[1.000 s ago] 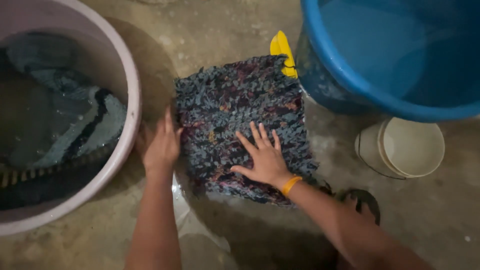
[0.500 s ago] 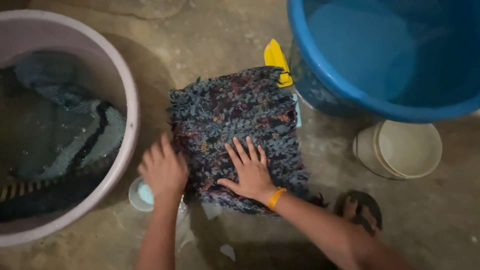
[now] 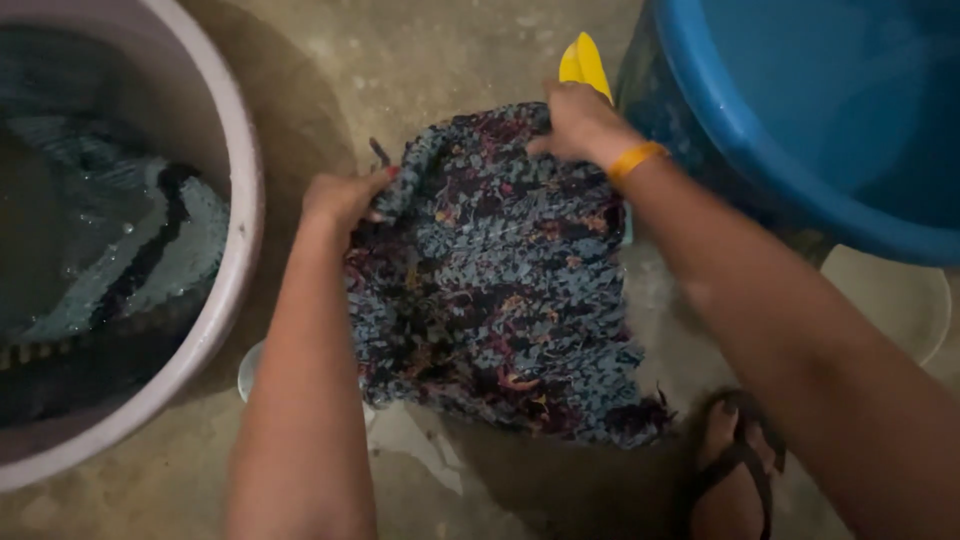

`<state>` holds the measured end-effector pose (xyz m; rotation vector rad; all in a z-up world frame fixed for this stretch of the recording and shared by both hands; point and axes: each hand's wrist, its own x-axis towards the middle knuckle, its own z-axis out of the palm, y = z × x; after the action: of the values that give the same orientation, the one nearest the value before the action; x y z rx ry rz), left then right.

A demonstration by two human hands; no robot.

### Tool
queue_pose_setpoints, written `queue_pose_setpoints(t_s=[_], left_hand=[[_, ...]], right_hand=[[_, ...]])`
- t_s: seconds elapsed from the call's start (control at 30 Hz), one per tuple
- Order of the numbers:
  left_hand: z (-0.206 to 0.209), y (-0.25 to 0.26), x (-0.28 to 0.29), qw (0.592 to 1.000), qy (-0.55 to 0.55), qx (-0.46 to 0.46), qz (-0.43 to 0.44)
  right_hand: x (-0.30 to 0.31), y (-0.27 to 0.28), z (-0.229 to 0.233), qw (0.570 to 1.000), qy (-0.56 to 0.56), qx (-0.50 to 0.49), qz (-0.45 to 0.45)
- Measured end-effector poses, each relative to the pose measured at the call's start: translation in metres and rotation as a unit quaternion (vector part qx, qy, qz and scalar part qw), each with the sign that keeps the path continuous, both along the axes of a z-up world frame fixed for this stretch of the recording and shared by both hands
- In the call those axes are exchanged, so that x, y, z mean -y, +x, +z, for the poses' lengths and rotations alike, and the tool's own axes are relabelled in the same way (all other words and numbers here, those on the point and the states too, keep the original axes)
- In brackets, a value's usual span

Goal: Scrubbing and washing a floor mat using a brush, soap, and water.

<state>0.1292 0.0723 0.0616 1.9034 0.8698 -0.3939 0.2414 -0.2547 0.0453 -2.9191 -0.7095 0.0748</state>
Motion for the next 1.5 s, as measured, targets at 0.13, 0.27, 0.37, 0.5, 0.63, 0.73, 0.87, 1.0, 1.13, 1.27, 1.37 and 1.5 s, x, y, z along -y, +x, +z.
queue_pose_setpoints(t_s=[0.13,0.27,0.37,0.5,0.63,0.73,0.87,1.0,1.13,1.27,1.37,1.5], left_hand=[[-0.041,-0.007,-0.018,0.998,-0.004,0.035,-0.053],[-0.034,-0.004,-0.021,0.995,0.007,0.074,-0.064],[0.009,0.001,-0.008,0.933,0.261,0.228,-0.096],[0.045,0.004,0.0,0.819,0.386,0.421,-0.054],[0.03,-0.008,0.009,0.859,0.305,0.407,-0.049],[0.012,-0.06,0.033,0.919,0.203,0.326,-0.093],[-0.024,-0.151,0.059,0.87,0.334,0.34,-0.123],[-0.021,-0.229,0.084,0.916,0.213,0.341,0.01],[-0.057,-0.272,0.099,0.912,0.17,0.348,0.133],[-0.08,-0.282,0.092,0.873,0.338,0.307,0.173],[-0.054,-0.277,0.076,0.937,0.151,0.203,0.239],[-0.045,-0.279,0.048,0.943,-0.168,0.243,0.153]], right_hand=[[-0.032,-0.027,0.023,0.986,-0.091,-0.091,-0.101],[-0.05,-0.041,0.064,0.984,-0.099,-0.084,-0.122],[-0.043,-0.032,0.075,0.994,-0.055,-0.008,-0.089],[-0.027,-0.014,0.039,0.986,0.103,0.114,-0.06],[-0.036,-0.042,0.029,0.966,0.234,0.09,-0.058],[-0.032,-0.089,0.012,0.957,0.271,0.084,0.063],[-0.02,-0.168,0.011,0.958,0.286,-0.023,0.018],[0.008,-0.24,-0.005,0.972,0.221,0.068,-0.049],[0.029,-0.287,-0.02,0.967,0.134,0.147,-0.159],[0.04,-0.294,-0.005,0.937,0.117,-0.022,-0.329],[0.066,-0.273,-0.011,0.931,0.092,-0.158,-0.315],[0.099,-0.266,-0.005,0.854,0.136,-0.409,-0.29]])
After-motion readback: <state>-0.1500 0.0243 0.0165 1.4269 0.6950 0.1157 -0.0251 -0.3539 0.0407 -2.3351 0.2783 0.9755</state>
